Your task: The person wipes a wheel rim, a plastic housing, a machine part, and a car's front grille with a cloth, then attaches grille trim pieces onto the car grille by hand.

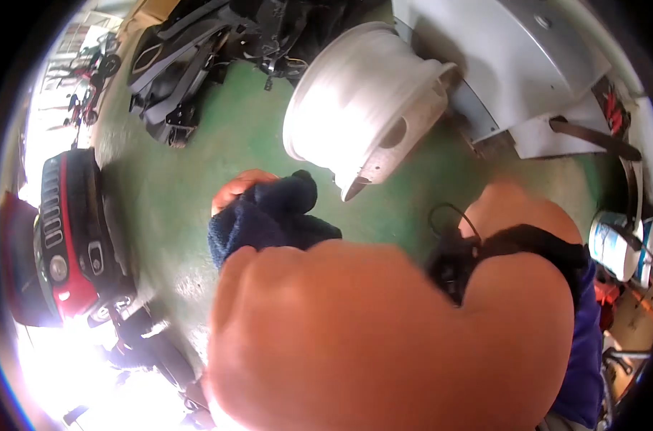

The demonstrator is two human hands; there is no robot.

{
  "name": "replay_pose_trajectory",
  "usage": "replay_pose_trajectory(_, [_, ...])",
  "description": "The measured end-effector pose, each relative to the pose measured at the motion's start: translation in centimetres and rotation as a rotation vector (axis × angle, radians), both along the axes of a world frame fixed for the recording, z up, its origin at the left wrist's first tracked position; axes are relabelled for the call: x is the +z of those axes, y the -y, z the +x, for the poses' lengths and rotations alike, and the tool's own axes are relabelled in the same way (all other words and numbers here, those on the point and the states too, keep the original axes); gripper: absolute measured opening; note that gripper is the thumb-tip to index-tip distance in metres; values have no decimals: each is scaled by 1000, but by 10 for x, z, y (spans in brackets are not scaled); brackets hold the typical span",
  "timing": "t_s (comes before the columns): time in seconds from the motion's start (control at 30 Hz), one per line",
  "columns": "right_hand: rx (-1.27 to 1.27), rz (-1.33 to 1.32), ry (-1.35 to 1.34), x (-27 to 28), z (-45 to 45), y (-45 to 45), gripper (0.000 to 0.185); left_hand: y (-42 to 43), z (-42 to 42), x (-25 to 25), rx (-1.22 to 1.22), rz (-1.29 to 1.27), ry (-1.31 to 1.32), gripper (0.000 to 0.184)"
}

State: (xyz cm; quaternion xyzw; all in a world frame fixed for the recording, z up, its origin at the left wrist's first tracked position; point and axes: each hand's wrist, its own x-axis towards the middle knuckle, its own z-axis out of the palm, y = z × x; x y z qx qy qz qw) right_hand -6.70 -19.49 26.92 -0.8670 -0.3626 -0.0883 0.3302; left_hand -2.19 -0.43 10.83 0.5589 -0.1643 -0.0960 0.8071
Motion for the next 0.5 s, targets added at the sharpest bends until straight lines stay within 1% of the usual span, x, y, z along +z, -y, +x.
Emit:
replay_pose_trajectory(0.2, [-80, 51, -70, -14, -2, 7, 31, 19, 12, 3, -6, 65, 46, 43])
replay_pose_trajectory(0.33, [-303, 166, -162, -25, -7, 23, 32, 33, 37, -8, 3, 143, 66, 42])
replay_pose_trajectory(0.37, [-375, 202, -163, -36, -1, 32, 32, 35, 42, -12, 21, 159, 72, 42])
replay_pose_trajectory(0.43, [-416, 224, -72, -69, 25, 53, 34, 44, 49, -26, 75, 138, 78, 39])
replay_pose_trajectory(0.47, [-485, 238, -12, -92, 42, 57, 35, 47, 58, -28, 81, 125, 61, 41])
replay_pose_trajectory(0.5, [-583, 410, 27, -120, 57, 58, 30, 47, 62, -28, 79, 87, 5, 41])
